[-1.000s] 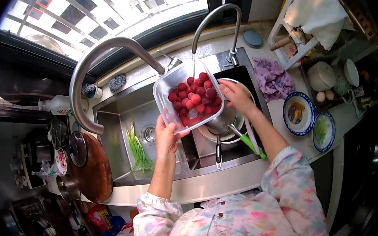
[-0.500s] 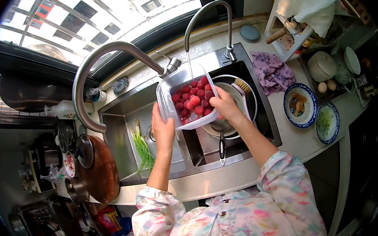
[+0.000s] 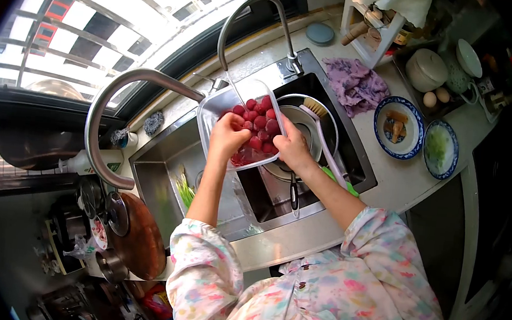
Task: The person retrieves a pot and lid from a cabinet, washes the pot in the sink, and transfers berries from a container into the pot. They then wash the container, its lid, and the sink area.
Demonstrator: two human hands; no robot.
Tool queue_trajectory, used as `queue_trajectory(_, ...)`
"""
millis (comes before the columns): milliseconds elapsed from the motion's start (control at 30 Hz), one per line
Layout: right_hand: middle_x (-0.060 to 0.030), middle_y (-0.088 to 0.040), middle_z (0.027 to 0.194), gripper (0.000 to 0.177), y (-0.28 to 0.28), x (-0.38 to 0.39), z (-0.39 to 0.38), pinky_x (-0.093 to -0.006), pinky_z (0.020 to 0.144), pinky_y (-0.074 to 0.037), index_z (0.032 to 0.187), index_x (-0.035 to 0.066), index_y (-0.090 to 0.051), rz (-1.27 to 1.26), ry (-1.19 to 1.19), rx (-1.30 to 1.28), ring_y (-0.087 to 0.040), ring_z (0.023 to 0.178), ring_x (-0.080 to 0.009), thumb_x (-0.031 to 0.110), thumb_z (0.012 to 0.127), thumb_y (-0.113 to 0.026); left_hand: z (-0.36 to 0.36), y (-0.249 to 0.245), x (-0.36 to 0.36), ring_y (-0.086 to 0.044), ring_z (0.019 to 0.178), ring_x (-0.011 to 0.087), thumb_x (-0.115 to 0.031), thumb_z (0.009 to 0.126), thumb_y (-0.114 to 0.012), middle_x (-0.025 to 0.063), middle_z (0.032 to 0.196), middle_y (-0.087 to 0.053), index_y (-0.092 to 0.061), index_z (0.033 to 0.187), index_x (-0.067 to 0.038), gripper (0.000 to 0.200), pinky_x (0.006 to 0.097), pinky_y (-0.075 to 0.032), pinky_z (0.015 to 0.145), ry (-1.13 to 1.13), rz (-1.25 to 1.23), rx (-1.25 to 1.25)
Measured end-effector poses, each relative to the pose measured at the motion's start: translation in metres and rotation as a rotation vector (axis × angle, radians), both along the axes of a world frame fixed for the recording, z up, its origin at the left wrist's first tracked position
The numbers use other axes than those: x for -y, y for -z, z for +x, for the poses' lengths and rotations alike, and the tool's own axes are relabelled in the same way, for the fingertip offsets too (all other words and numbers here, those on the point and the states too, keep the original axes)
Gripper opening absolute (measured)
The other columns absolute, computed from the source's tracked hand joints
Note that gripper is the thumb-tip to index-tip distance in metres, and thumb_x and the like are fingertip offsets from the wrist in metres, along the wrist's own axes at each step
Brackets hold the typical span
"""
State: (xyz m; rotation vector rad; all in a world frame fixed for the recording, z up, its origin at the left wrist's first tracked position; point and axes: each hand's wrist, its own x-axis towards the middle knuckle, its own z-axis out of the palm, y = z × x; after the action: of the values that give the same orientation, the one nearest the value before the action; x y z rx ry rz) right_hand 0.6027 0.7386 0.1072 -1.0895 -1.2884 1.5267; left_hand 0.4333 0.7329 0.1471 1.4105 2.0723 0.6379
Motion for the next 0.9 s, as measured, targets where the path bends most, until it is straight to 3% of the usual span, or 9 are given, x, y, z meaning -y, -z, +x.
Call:
queue_trajectory(67, -0.0092, -0.056, 0.116, 0.064, -0.005, 0.000, 0.000, -0.0259, 0.091, -0.040, 0.131, 0.001, -0.039, 0.038, 0.022, -0.022, -0.054, 0.105, -0.0160, -0.001, 0.067, -0.039, -0.019, 0.004, 0.000, -0.062, 0.068, 0.0221, -0.015, 0.063, -0.064, 0.0110, 0.074, -0.064, -0.061, 0.088, -0.004, 0.028, 0.0303, -0.049, 0.065, -0.026, -0.111, 0.121)
queue_trajectory(100, -0.0089, -0.056, 0.115, 0.064, -0.003, 0.001, -0.002, -0.0254, 0.088, -0.043, 0.131, 0.001, -0.038, 0.130, 0.054, 0.005, -0.055, 0.101, -0.0156, 0.000, 0.067, -0.039, -0.020, 0.002, 0.002, -0.061, 0.075, 0.0238, -0.017, 0.066, -0.065, 0.0098, 0.080, -0.062, -0.062, 0.091, -0.007, 0.028, 0.0327, -0.049, 0.068, 0.112, -0.169, -0.081)
queue_trajectory(200, -0.0079, -0.056, 0.113, 0.064, 0.015, -0.001, -0.006, -0.0237, 0.072, -0.047, 0.131, 0.002, -0.038, 0.307, 0.115, 0.056, -0.057, 0.084, -0.0131, 0.001, 0.067, -0.039, 0.015, -0.017, 0.004, -0.058, 0.084, 0.0272, -0.021, 0.070, -0.065, 0.0095, 0.086, -0.058, -0.062, 0.098, -0.011, 0.030, 0.0371, -0.048, 0.073, 0.261, 0.172, -0.467)
queue_trajectory(333, -0.0059, -0.055, 0.112, 0.064, -0.001, 0.004, 0.002, -0.0217, 0.054, -0.045, 0.131, 0.006, -0.039, 0.043, 0.053, 0.039, -0.052, 0.066, -0.0095, 0.004, 0.067, -0.040, 0.036, 0.002, -0.011, -0.059, 0.087, 0.0285, -0.026, 0.076, -0.064, 0.0125, 0.091, -0.060, -0.059, 0.106, -0.010, 0.034, 0.0370, -0.047, 0.076, 0.333, 0.118, -0.362)
queue_trajectory(400, -0.0048, -0.054, 0.111, 0.065, -0.011, 0.003, 0.007, -0.0210, 0.051, -0.044, 0.131, 0.008, -0.040, -0.070, 0.037, 0.021, -0.051, 0.063, -0.0088, 0.005, 0.067, -0.040, 0.027, 0.000, -0.021, -0.060, 0.087, 0.0328, -0.027, 0.075, -0.065, 0.0156, 0.090, -0.063, -0.057, 0.105, -0.009, 0.036, 0.0404, -0.047, 0.077, 0.338, -0.020, -0.113)
queue_trajectory(567, -0.0031, -0.054, 0.110, 0.065, 0.005, 0.002, -0.001, -0.0200, 0.048, -0.042, 0.131, 0.009, -0.040, -0.031, 0.101, -0.009, -0.050, 0.065, -0.0074, 0.006, 0.066, -0.041, 0.012, -0.027, -0.017, -0.061, 0.084, 0.0302, -0.034, 0.068, -0.069, 0.0136, 0.091, -0.063, -0.058, 0.100, -0.008, 0.043, 0.0396, -0.048, 0.075, 0.026, -0.255, -0.300)
queue_trajectory(733, -0.0027, -0.053, 0.113, 0.066, 0.010, 0.002, -0.002, -0.0203, 0.048, -0.043, 0.131, 0.008, -0.040, 0.038, 0.110, -0.017, -0.050, 0.067, -0.0070, 0.004, 0.066, -0.041, 0.024, -0.015, -0.003, -0.051, 0.097, 0.0279, -0.027, 0.064, -0.071, 0.0077, 0.100, -0.054, -0.061, 0.102, -0.018, 0.040, 0.0380, -0.048, 0.077, 0.459, 0.150, -0.573)
queue_trajectory(800, -0.0027, -0.053, 0.112, 0.066, 0.015, 0.000, -0.004, -0.0202, 0.048, -0.043, 0.132, 0.008, -0.039, 0.144, 0.143, -0.003, -0.050, 0.067, -0.0069, 0.004, 0.066, -0.041, 0.041, -0.012, -0.007, -0.050, 0.097, 0.0274, -0.029, 0.059, -0.074, 0.0082, 0.102, -0.053, -0.063, 0.102, -0.020, 0.045, 0.0370, -0.047, 0.077, 0.556, 0.084, -0.698)
queue_trajectory(900, -0.0156, -0.044, 0.126, 0.063, 0.010, 0.005, 0.000, -0.0288, 0.086, -0.033, 0.131, -0.001, -0.036, 0.035, 0.092, -0.020, -0.042, 0.105, -0.0230, 0.005, 0.068, -0.043, 0.041, -0.022, -0.018, -0.053, 0.094, 0.0290, -0.030, 0.059, -0.071, 0.0087, 0.100, -0.055, -0.064, 0.103, -0.022, 0.045, 0.0369, -0.049, 0.077, 0.554, -0.019, -0.771)
